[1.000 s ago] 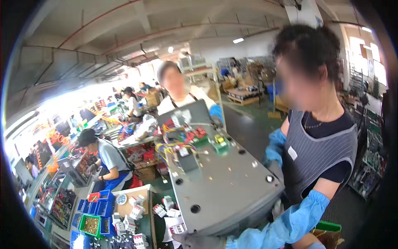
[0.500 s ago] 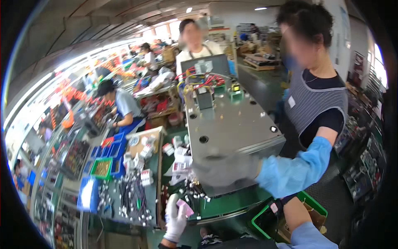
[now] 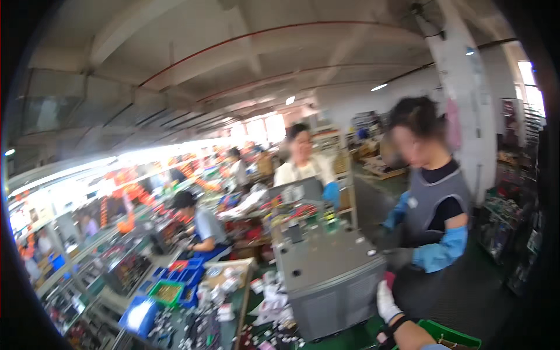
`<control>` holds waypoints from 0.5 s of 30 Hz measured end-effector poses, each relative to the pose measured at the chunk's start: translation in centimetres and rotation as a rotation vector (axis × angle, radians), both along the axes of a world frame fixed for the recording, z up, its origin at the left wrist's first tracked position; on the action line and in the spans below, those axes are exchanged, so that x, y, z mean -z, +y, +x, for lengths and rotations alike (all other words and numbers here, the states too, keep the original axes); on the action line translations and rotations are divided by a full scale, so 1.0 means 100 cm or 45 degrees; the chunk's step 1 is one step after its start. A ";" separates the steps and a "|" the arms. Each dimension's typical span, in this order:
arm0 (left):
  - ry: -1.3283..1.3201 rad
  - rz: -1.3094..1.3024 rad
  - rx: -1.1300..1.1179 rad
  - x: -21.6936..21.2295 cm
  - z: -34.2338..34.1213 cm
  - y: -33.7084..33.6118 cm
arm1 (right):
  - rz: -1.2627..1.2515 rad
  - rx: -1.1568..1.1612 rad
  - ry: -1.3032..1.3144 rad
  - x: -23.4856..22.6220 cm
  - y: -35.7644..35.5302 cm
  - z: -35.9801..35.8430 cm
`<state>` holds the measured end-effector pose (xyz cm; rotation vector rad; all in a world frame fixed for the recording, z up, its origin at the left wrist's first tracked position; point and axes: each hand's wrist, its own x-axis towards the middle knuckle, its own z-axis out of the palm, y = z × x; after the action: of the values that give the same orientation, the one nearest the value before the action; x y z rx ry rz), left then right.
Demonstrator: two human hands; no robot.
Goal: Assembling wiring harnesses and electronic components inside a metal chassis on a workshop line.
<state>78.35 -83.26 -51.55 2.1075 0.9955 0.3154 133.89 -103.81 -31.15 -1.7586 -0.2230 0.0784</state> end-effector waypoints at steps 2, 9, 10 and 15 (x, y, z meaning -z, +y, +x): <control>0.237 -0.063 0.049 0.010 -0.016 0.003 | -0.030 -0.150 0.082 0.012 0.002 -0.006; 0.563 -0.364 0.064 0.028 -0.088 0.005 | 0.543 -0.050 -0.029 -0.002 -0.009 -0.004; 0.536 -0.314 -0.035 0.030 -0.087 0.012 | 0.552 -0.059 -0.046 -0.011 -0.010 -0.007; 0.161 0.464 0.408 -0.009 0.017 0.123 | 0.276 0.048 -0.207 -0.036 -0.010 -0.018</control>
<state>80.07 -70.99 -50.67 2.6024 0.6895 0.2154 132.05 -104.83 -27.53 -1.5531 -0.3049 -0.1131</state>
